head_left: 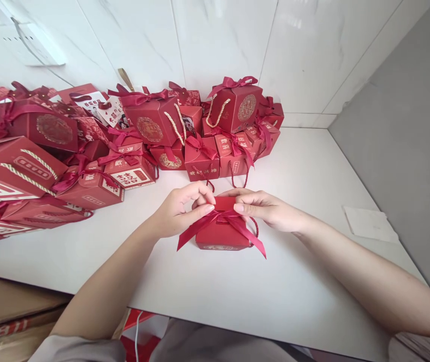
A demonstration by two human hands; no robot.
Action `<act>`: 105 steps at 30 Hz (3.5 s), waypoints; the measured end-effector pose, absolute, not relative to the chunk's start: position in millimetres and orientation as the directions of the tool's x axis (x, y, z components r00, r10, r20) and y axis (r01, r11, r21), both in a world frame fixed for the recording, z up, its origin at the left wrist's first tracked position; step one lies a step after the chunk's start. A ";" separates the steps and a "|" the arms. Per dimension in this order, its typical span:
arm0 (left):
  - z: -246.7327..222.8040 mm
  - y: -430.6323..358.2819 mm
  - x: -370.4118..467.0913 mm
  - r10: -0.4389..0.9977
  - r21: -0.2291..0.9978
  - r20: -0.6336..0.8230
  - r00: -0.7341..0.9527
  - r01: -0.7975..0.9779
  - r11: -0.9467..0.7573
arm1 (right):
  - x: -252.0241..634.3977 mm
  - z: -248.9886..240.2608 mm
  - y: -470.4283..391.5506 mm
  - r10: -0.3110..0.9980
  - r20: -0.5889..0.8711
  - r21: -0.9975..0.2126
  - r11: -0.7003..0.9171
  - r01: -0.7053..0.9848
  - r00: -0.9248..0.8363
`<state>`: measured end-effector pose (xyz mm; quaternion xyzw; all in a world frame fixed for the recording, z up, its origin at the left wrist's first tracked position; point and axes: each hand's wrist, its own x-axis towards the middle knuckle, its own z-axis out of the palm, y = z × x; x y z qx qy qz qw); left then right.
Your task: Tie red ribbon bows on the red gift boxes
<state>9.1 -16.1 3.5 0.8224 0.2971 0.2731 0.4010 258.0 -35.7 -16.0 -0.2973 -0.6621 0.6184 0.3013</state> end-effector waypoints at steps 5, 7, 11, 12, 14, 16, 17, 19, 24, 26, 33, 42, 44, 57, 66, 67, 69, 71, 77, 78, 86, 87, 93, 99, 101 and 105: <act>6.9 -17.2 7.8 0.670 0.771 0.232 0.705 0.286 -0.569 | 257.0 -18.1 -40.3 0.789 0.039 -0.996 0.081 0.040 -0.613; 7.6 -17.6 6.9 0.662 0.757 0.233 0.712 0.294 -0.583 | 257.3 -15.9 -42.8 0.790 0.040 -0.992 0.103 0.069 -0.612; 7.0 -16.9 5.3 0.661 0.751 0.235 0.712 0.299 -0.589 | 259.2 -10.8 -46.6 0.801 0.031 -0.983 0.133 0.127 -0.598; 6.5 -16.4 5.0 0.664 0.753 0.235 0.710 0.298 -0.586 | 259.7 -9.8 -47.1 0.803 0.034 -0.980 0.144 0.138 -0.595; 5.2 -15.7 4.6 0.673 0.764 0.231 0.703 0.297 -0.573 | 260.6 -8.2 -47.6 0.804 0.054 -0.972 0.177 0.152 -0.592; 4.0 -15.3 4.5 0.679 0.777 0.227 0.698 0.290 -0.558 | 261.0 -6.7 -48.0 0.804 0.076 -0.964 0.210 0.161 -0.590; 3.5 -15.3 4.5 0.680 0.782 0.225 0.698 0.286 -0.553 | 261.2 -6.0 -48.3 0.803 0.083 -0.961 0.221 0.165 -0.590; 3.1 -15.4 4.5 0.681 0.788 0.223 0.698 0.281 -0.547 | 261.5 -5.0 -48.7 0.802 0.087 -0.959 0.228 0.168 -0.592; 3.4 -13.0 2.2 0.688 0.792 0.223 0.690 0.283 -0.540 | 264.6 -7.2 -44.2 0.813 0.094 -0.963 0.221 0.156 -0.575; 2.8 -10.7 0.9 0.702 0.840 0.198 0.684 0.251 -0.482 | 266.4 -9.1 -40.3 0.828 0.112 -0.963 0.227 0.145 -0.549; -4.0 -7.6 3.9 0.693 0.979 0.084 0.716 0.072 -0.192 | 257.3 -0.1 -55.3 0.806 0.507 -0.719 0.591 0.365 -0.306; -3.6 -9.4 8.1 0.748 0.974 0.109 0.654 0.079 -0.211 | 221.7 -17.8 -92.1 0.357 0.597 0.018 0.890 0.457 -0.718; -3.5 -8.8 8.1 0.765 0.969 0.123 0.632 0.091 -0.230 | 218.7 -26.0 -93.1 0.358 0.540 0.124 0.861 0.494 -0.761; -8.7 -5.6 9.5 0.779 0.978 0.102 0.618 0.082 -0.193 | 213.2 -3.0 -101.9 0.613 0.426 -0.266 0.788 0.555 -0.666; -13.9 -0.8 6.5 0.765 0.948 0.135 0.629 0.141 -0.284 | 221.7 -9.2 -88.4 0.576 0.620 -0.452 0.818 0.357 -0.534; -13.7 -1.0 6.7 0.757 0.937 0.149 0.636 0.155 -0.314 | 221.7 -9.7 -87.4 0.589 0.622 -0.461 0.808 0.367 -0.516; -12.8 -1.9 7.5 0.743 0.913 0.177 0.646 0.174 -0.369 | 221.1 -10.1 -86.1 0.609 0.615 -0.421 0.791 0.444 -0.501; -11.7 -3.2 8.6 0.739 0.906 0.187 0.648 0.176 -0.384 | 220.2 -10.2 -85.9 0.578 0.619 -0.314 0.803 0.507 -0.531; -9.2 -4.8 10.0 0.779 0.982 0.129 0.614 0.031 -0.187 | 219.1 -12.0 -88.1 0.539 0.495 -0.225 0.837 0.498 -0.682; -8.9 -4.6 9.7 0.777 0.989 0.110 0.620 0.006 -0.145 | 219.2 -12.6 -88.0 0.538 0.496 -0.230 0.838 0.495 -0.681; -9.1 -4.2 8.5 0.748 0.946 0.144 0.648 0.132 -0.296 | 225.1 -13.6 -83.8 0.462 0.727 -0.310 0.881 0.357 -0.509; -8.7 -4.4 8.9 0.743 0.929 0.163 0.649 0.152 -0.337 | 225.9 -13.2 -83.6 0.460 0.740 -0.311 0.881 0.357 -0.490; -1.2 -5.3 11.3 0.709 0.806 0.222 0.669 0.283 -0.520 | 227.3 -9.8 -84.2 0.346 0.760 -0.201 0.930 0.307 -0.551; -0.7 -8.3 13.7 0.707 0.776 0.242 0.664 0.306 -0.552 | 226.9 -6.5 -86.8 0.241 0.728 -0.115 0.966 0.231 -0.641; -1.1 -10.3 14.6 0.709 0.782 0.244 0.661 0.298 -0.547 | 226.0 -6.6 -88.5 0.226 0.731 -0.110 0.970 0.215 -0.644; 1.2 -14.5 16.1 0.712 0.751 0.230 0.664 0.344 -0.563 | 223.5 -4.9 -95.5 0.205 0.707 -0.143 0.979 0.147 -0.677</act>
